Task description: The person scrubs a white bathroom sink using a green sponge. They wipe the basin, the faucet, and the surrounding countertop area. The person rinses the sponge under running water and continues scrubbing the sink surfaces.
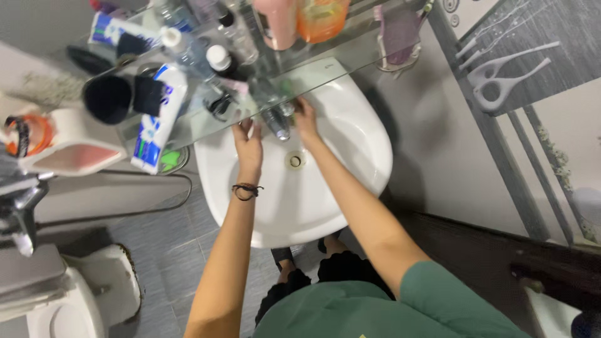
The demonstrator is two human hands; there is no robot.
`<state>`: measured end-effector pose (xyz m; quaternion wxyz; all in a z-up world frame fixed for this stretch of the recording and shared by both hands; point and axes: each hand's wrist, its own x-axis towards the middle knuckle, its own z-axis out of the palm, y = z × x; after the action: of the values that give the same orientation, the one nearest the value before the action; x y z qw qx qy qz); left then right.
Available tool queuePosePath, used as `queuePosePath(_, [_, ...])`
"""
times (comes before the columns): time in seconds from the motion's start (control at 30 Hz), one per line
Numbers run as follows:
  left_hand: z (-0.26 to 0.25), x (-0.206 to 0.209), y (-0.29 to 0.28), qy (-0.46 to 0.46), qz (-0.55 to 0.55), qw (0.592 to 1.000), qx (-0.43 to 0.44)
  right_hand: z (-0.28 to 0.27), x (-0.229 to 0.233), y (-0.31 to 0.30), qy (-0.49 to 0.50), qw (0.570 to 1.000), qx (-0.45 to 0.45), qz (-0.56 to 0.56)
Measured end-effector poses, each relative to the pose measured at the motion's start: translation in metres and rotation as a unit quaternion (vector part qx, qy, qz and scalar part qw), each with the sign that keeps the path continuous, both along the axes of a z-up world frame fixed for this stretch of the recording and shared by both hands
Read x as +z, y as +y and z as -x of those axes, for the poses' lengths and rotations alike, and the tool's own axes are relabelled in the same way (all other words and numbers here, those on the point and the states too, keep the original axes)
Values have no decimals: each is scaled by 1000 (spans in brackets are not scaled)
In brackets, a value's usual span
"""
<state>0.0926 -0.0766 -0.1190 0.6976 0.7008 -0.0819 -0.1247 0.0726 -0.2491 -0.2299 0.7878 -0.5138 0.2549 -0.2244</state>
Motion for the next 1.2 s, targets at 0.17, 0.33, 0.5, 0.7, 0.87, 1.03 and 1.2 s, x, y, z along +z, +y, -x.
queuePosePath(0.17, [-5,-6,-17,82,44,995,-20,-13,0,1,36,993,9,109])
queuePosePath(0.33, [-8,-7,-23,73,32,997,-5,8,39,-5,-105,974,56,193])
queuePosePath(0.5, [-15,-11,-24,39,32,999,-8,15,70,-8,147,952,89,253])
queuePosePath(0.7, [-18,-13,-25,54,26,998,2,8,76,-6,112,936,66,326])
queuePosePath(0.87, [-19,-9,-23,70,22,997,-2,13,75,-4,187,929,98,304])
queuePosePath(1.03, [-19,-6,-24,48,36,998,-9,15,51,18,170,948,81,255])
queuePosePath(1.2, [-18,5,-20,58,-21,998,-11,6,19,26,101,969,96,203])
